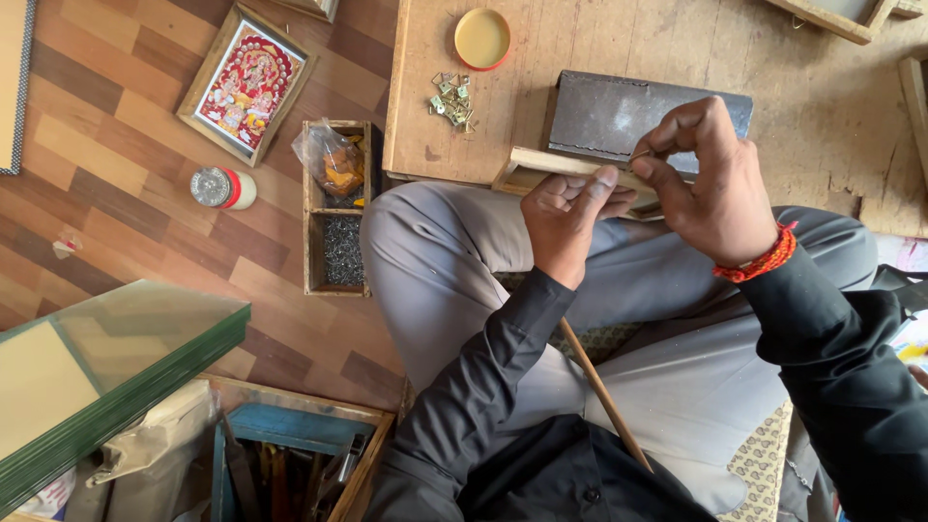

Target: The person assembles picture frames by placing metal corner brackets on the edges of rectangular boards and tapping them with a hammer. They handle multiple boards and brackets, positioning each bracket and securing it before moving to the next.

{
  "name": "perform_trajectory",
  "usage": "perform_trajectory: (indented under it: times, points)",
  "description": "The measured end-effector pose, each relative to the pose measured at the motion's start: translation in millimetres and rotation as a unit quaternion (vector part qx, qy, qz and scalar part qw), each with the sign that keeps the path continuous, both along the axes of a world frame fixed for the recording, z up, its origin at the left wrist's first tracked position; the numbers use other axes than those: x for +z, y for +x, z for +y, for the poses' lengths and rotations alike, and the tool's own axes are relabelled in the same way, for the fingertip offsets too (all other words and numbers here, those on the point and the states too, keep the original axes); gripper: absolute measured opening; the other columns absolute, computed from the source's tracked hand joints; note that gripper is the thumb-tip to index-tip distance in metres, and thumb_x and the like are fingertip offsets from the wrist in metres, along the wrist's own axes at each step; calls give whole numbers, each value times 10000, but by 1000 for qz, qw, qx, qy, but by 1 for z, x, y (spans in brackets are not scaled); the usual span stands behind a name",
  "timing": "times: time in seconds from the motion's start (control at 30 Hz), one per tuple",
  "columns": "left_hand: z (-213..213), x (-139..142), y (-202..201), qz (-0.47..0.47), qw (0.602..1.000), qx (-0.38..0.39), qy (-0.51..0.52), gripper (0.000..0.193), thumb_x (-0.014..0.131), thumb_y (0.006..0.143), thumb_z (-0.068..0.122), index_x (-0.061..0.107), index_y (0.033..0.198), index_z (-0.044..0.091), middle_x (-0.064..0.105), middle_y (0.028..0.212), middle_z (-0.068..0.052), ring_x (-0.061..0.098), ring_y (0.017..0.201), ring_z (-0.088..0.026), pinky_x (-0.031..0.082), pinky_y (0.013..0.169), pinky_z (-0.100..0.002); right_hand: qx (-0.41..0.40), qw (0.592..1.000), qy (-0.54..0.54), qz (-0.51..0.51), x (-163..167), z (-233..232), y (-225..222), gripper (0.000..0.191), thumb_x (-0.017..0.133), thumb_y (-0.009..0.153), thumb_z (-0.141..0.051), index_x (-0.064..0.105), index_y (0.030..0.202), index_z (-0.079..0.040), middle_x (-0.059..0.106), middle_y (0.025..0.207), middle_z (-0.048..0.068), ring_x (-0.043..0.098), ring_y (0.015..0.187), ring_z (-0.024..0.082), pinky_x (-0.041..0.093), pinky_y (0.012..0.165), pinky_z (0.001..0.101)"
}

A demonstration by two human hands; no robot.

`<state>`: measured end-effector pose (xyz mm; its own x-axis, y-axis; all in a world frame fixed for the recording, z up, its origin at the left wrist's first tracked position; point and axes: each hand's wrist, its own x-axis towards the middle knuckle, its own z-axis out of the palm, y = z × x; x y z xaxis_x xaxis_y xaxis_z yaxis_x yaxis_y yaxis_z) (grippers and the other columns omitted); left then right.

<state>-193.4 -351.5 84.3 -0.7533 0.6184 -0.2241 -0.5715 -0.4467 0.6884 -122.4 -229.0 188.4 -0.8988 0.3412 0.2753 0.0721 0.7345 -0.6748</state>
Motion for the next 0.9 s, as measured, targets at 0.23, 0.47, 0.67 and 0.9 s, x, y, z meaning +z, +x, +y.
perform_trajectory:
  times: [0.23, 0.47, 0.67, 0.9]
  points:
    - [14, 7, -7, 7, 1000, 9, 8, 214, 708, 1015, 126, 676, 1082, -75, 745, 969, -151, 758, 858, -220, 646, 778, -335, 12, 997, 74, 5, 0, 8, -10, 322, 693, 1022, 79, 403, 1143, 9, 700, 1036, 131, 705, 870, 303, 546, 787, 375]
    - [33, -2, -13, 19, 999, 19, 19, 187, 700, 1021, 95, 678, 1083, -80, 745, 965, -154, 761, 849, -224, 642, 768, -327, 44, 973, 227, 19, -3, 21, -18, 308, 674, 998, 136, 431, 1119, -7, 644, 1018, 111, 632, 833, 320, 526, 747, 393]
    - [41, -18, -13, 23, 999, 30, 19, 137, 691, 1015, 49, 680, 1064, -79, 743, 955, -155, 755, 820, -213, 639, 741, -328, 22, 975, 221, 34, -1, 12, -24, 221, 659, 1039, 104, 494, 1118, -21, 644, 1016, 90, 631, 867, 275, 526, 756, 362]
    - [42, -26, -14, 26, 998, 39, 39, 151, 668, 1030, 42, 678, 1035, -108, 745, 962, -172, 742, 829, -209, 643, 763, -338, -4, 949, 317, -5, 16, -8, -20, 117, 700, 1024, -6, 699, 1031, -123, 691, 873, -4, 667, 805, 190, 496, 654, 321]
